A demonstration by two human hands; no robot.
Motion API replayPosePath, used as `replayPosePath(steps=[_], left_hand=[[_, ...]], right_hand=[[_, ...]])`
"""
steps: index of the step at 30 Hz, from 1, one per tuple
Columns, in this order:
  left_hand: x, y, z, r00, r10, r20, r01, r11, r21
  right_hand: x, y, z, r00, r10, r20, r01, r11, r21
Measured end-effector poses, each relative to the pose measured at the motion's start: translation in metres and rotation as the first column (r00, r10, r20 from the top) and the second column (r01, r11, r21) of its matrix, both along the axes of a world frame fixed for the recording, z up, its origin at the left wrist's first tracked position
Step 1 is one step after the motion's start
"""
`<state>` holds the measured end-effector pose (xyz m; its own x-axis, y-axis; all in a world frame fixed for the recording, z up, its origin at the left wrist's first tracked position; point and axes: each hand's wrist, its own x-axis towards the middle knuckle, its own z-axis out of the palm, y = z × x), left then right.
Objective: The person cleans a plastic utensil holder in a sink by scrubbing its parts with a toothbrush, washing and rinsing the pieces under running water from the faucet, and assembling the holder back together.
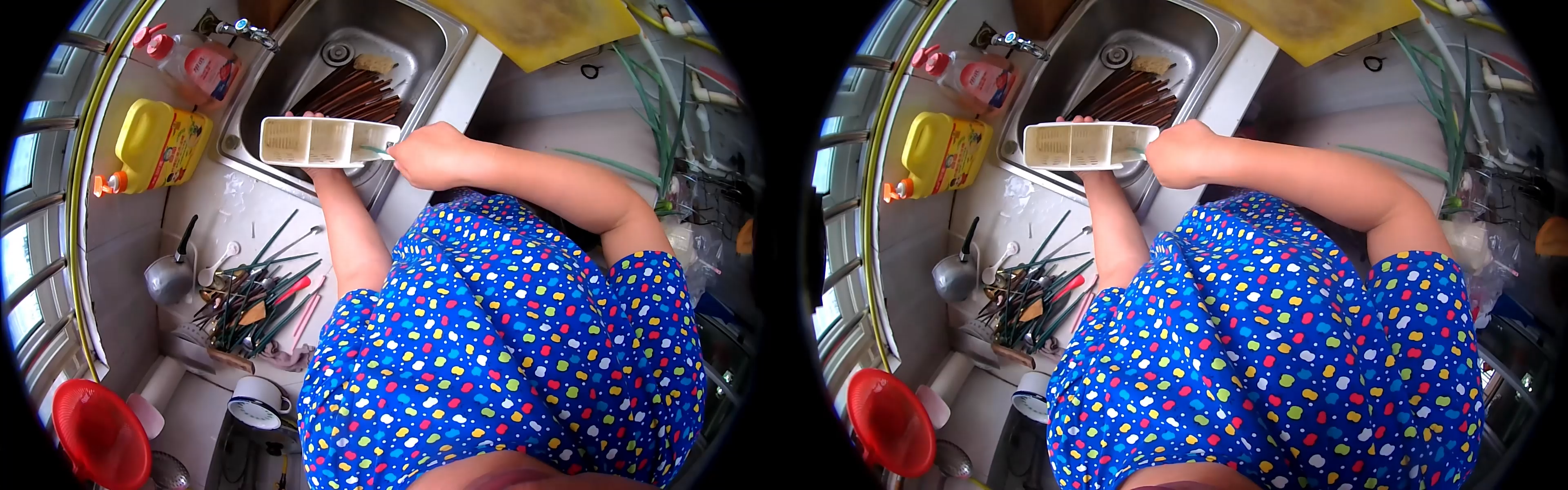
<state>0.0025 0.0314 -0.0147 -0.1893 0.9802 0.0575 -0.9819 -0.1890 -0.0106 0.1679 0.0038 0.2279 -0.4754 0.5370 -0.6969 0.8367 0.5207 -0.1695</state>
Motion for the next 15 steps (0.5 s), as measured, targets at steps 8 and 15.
replayPosePath(steps=[8,15], left_hand=[[-0.005,0.003,-0.024,0.999,-0.011,-0.032,0.013,0.997,0.073],[0.009,0.001,0.035,0.936,-0.072,-0.345,-0.129,0.840,-0.527]], right_hand=[[0.000,0.005,-0.009,0.998,-0.037,0.048,0.039,0.999,-0.035],[0.003,0.031,-0.032,0.816,-0.483,-0.319,0.377,0.861,-0.342]])
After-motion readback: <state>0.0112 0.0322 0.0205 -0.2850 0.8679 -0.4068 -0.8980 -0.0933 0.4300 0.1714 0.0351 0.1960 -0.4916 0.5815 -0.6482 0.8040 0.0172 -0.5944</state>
